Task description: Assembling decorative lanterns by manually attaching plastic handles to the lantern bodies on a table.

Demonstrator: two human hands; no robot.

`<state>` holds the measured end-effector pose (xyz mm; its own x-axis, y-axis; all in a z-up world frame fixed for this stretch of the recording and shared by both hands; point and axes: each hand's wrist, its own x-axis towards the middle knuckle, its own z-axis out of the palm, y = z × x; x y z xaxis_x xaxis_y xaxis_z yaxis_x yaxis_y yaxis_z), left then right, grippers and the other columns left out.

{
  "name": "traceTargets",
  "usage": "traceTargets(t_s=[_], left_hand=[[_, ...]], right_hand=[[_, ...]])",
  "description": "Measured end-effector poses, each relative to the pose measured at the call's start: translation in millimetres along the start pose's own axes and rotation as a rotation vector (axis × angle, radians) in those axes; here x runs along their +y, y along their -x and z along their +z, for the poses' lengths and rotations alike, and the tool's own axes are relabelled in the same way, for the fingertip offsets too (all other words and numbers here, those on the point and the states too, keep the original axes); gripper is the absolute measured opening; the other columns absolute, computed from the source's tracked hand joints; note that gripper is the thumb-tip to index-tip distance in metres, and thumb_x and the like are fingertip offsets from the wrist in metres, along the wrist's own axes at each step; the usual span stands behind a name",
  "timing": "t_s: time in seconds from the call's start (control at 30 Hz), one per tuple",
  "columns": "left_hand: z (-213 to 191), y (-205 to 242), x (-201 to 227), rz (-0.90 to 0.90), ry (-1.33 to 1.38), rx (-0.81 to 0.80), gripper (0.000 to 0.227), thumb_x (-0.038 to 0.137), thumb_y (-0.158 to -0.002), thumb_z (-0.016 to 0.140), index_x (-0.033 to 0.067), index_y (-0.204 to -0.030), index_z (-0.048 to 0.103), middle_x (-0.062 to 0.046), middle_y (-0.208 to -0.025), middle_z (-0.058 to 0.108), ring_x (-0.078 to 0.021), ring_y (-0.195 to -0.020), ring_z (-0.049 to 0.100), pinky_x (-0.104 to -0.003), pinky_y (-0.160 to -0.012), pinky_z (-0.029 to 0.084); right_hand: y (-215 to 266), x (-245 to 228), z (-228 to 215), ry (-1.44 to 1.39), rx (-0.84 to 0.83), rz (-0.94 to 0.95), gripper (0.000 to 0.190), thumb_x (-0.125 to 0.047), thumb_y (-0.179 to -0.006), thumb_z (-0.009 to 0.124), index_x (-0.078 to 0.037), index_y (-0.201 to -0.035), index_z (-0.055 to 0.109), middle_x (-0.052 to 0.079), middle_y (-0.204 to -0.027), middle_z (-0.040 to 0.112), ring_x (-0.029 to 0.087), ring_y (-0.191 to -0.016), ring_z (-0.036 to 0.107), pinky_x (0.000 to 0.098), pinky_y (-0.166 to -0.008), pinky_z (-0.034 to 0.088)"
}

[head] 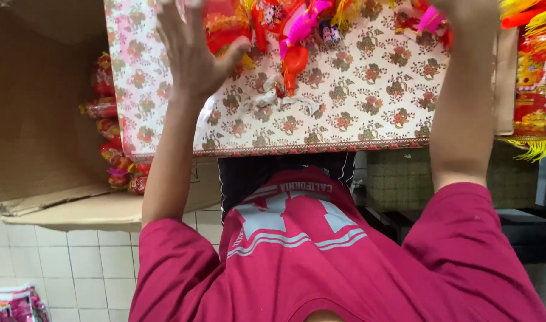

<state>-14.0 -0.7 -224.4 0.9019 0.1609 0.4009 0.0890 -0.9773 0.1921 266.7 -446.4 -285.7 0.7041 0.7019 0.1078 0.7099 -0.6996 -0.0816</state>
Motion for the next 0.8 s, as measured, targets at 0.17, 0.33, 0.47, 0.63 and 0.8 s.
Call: traceTargets(t_s=[0.17,0.33,0.47,0.63,0.8], left_hand=[[-24.1,-23.0,19.7,0.159,-0.024,-0.116,0.095,0.078,-0.094,0.088,0.0264,-0.157,0.04,-0.018,-0.158,0.011,-0.0354,-0.149,0.018,-0.066,-0.12,0.035],[-21.2,-40.5,1.6,0.251,0.056,-0.062,0.085,0.053,-0.095,0.095,0.0204,-0.154,0.044,-0.018,-0.154,0.022,-0.0358,-0.145,0.026,-0.064,-0.114,0.048],[-9.8,-49.0,-15.1,0.287,0.122,-0.086,0.082,0.057,-0.099,0.091,0.0199,-0.154,0.043,-0.022,-0.157,0.022,-0.0422,-0.147,0.029,-0.066,-0.119,0.039],[-23.7,-64.6,-24.1,0.276,0.191,-0.034,0.078,0.055,-0.099,0.087,0.0207,-0.152,0.043,-0.018,-0.155,0.026,-0.0359,-0.146,0.021,-0.063,-0.124,0.019],[-7.1,-51.3,-21.0,0.175,0.101,-0.01,0.084,0.084,-0.099,0.033,0.0221,-0.155,0.038,-0.018,-0.157,0.02,-0.0341,-0.149,0.017,-0.065,-0.123,0.002]], right_hand=[[6.9,-179.0,-107.1,0.207,0.187,-0.299,0.022,-0.04,-0.094,0.063,-0.024,-0.108,0.057,-0.003,-0.095,0.051,0.011,-0.083,0.043,0.0271,-0.068,0.043],[-4.2,-225.8,-94.6,0.242,0.345,-0.629,0.046,-0.063,-0.1,0.065,-0.032,-0.135,0.064,0.006,-0.13,0.054,0.02,-0.109,0.057,0.0383,-0.087,0.061],[-23.7,-230.3,-86.7,0.128,0.456,-0.605,0.037,-0.049,-0.102,0.076,-0.019,-0.123,0.071,0.008,-0.124,0.056,0.017,-0.097,0.062,0.0348,-0.08,0.067],[-40.3,-235.5,-80.7,-0.033,0.562,-0.647,0.042,-0.049,-0.1,0.076,-0.009,-0.114,0.074,0.011,-0.123,0.055,0.019,-0.099,0.063,0.0342,-0.079,0.069],[-46.8,-232.3,-93.6,-0.372,0.655,-0.589,0.028,0.004,-0.093,0.081,0.009,-0.116,0.065,0.02,-0.109,0.062,0.033,-0.098,0.065,0.0399,-0.081,0.067]])
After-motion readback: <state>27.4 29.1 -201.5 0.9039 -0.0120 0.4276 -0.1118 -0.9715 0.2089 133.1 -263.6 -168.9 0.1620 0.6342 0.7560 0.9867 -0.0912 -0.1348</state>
